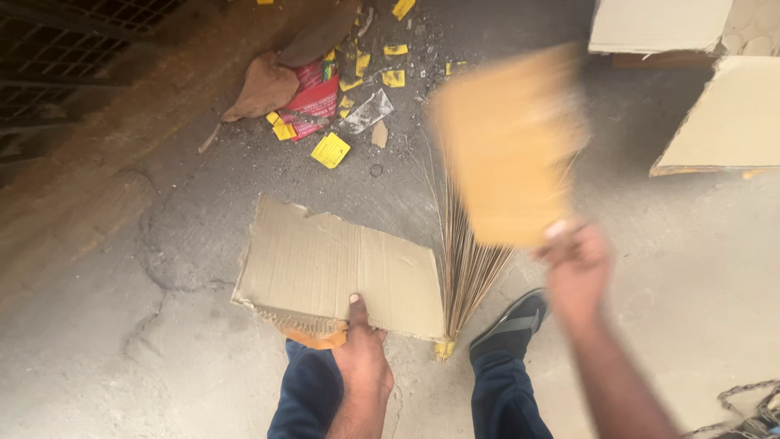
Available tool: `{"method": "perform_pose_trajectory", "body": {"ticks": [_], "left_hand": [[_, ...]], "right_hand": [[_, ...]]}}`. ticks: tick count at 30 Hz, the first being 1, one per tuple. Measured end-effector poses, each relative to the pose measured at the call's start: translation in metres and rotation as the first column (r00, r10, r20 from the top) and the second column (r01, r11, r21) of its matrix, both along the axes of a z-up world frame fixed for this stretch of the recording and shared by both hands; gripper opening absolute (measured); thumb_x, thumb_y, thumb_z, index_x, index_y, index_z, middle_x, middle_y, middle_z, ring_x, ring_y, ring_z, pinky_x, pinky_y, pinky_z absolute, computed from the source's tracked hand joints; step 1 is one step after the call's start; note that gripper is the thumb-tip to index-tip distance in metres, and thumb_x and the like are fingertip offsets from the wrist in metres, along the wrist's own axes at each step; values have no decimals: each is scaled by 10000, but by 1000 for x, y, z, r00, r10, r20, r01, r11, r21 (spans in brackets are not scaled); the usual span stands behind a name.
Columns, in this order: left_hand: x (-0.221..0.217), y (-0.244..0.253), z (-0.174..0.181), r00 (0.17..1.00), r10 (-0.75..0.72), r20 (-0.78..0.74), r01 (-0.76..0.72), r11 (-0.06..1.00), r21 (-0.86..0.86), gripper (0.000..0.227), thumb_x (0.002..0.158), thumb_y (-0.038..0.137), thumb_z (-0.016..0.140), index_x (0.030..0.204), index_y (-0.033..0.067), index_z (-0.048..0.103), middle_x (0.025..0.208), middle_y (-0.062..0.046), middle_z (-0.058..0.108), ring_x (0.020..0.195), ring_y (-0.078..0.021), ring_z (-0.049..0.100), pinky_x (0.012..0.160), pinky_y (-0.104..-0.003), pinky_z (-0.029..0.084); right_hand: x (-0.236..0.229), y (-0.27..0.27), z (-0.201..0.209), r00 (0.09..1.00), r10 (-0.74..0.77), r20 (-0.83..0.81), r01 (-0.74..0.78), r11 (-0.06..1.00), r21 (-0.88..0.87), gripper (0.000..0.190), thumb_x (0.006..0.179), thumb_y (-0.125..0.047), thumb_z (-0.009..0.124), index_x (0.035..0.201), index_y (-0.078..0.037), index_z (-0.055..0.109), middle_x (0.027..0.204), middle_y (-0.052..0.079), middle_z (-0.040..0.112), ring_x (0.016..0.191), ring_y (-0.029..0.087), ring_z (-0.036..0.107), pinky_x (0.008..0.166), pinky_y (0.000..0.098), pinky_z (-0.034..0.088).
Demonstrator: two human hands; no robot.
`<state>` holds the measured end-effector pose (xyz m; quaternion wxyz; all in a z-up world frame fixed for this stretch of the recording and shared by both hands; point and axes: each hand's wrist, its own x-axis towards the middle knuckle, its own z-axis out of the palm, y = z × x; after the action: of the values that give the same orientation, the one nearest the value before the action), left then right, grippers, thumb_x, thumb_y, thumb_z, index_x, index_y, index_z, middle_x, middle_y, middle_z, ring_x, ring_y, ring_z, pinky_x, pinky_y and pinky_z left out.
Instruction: The person sweeps debris on a concrete floor using a traditional straw broom and a piece of cardboard as a dustpan. They gather small pieces of trash and sweep them into a cardboard box.
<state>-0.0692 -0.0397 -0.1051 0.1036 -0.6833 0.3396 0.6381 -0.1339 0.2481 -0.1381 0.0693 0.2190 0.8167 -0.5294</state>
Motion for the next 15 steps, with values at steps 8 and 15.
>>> {"method": "perform_pose_trajectory", "body": {"ticks": [8, 15], "left_hand": [[5, 1, -3, 999, 29, 29, -30, 998, 62, 543, 1013, 208, 461, 1530, 129, 315, 1494, -141, 500, 1305, -307, 586, 1064, -505, 534], [6, -2, 5, 1000, -10, 16, 8, 995, 104, 555, 1018, 327, 478, 1512, 116, 335, 1471, -123, 523, 1309, -279, 575, 1032, -493, 507]], "right_hand": [[70, -112, 32, 956, 208, 209, -256, 936, 241, 208, 973, -78, 638, 1158, -55, 730, 1208, 142, 753, 1083, 219, 766, 905, 336, 643], [85, -150, 51, 822, 567, 51, -549, 765, 336, 221, 926, -69, 653, 1120, -66, 760, 1216, 99, 751, 1171, 269, 715, 1000, 393, 575]]}}
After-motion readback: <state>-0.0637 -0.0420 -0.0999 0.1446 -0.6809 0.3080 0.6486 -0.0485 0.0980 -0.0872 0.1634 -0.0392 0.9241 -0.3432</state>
